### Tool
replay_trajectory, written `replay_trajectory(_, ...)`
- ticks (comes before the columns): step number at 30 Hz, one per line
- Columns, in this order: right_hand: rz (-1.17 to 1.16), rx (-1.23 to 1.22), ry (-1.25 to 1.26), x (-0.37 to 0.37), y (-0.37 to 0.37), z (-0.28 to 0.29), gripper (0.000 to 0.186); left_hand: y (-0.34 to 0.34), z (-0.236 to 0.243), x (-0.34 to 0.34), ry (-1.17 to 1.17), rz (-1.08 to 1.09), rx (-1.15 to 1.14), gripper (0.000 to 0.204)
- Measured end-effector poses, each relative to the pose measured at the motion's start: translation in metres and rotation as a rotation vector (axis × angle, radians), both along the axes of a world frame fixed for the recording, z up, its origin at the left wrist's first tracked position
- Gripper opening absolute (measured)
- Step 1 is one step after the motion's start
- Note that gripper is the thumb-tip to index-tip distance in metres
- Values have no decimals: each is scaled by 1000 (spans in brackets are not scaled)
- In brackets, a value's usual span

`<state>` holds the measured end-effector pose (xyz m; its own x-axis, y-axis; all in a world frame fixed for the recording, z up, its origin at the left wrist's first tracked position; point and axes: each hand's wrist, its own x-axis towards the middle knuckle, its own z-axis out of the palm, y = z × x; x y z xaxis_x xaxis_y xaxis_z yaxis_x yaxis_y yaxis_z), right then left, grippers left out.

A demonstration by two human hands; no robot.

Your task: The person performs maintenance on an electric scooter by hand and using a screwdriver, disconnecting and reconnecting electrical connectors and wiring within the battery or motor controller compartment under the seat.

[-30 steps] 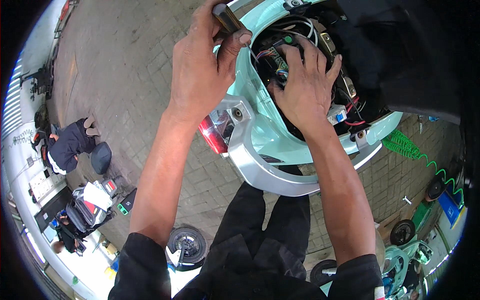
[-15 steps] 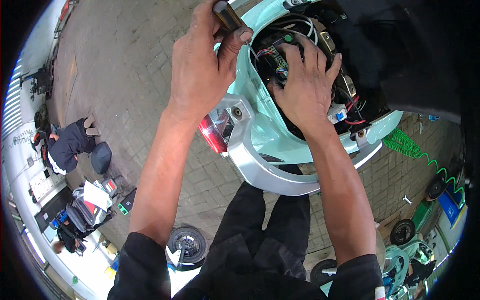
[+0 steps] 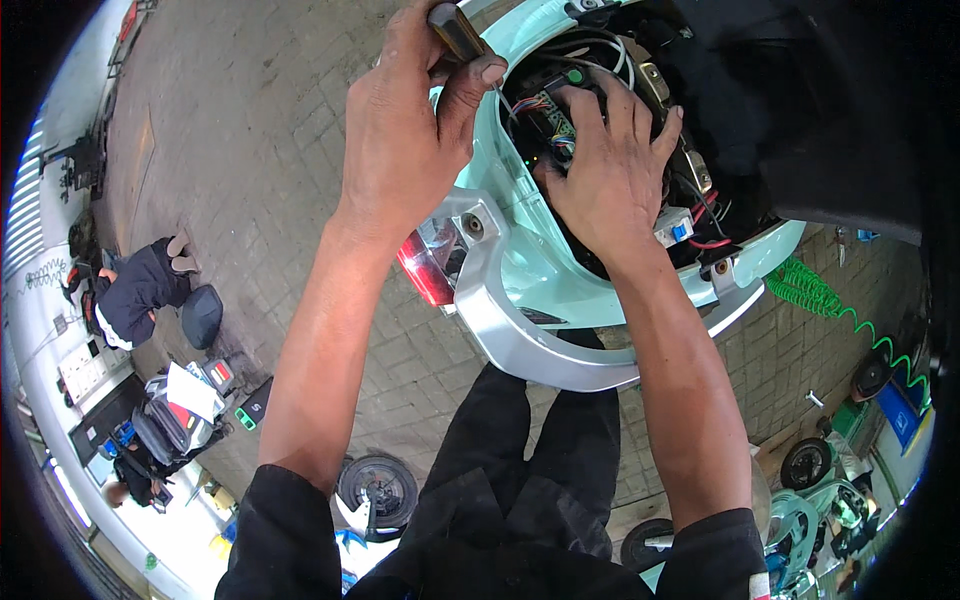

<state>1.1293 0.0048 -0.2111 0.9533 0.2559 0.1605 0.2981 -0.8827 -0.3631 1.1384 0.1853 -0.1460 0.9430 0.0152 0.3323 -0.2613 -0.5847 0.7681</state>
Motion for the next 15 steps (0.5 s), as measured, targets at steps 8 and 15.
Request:
replay_trajectory(8,0,-4,-2,0,0,0,63,0,0,-1,-10,-12,33,53)
replay_trajectory(15,-1,-4,12,0,0,2,64,-5,0,-7,-53,31,115,41)
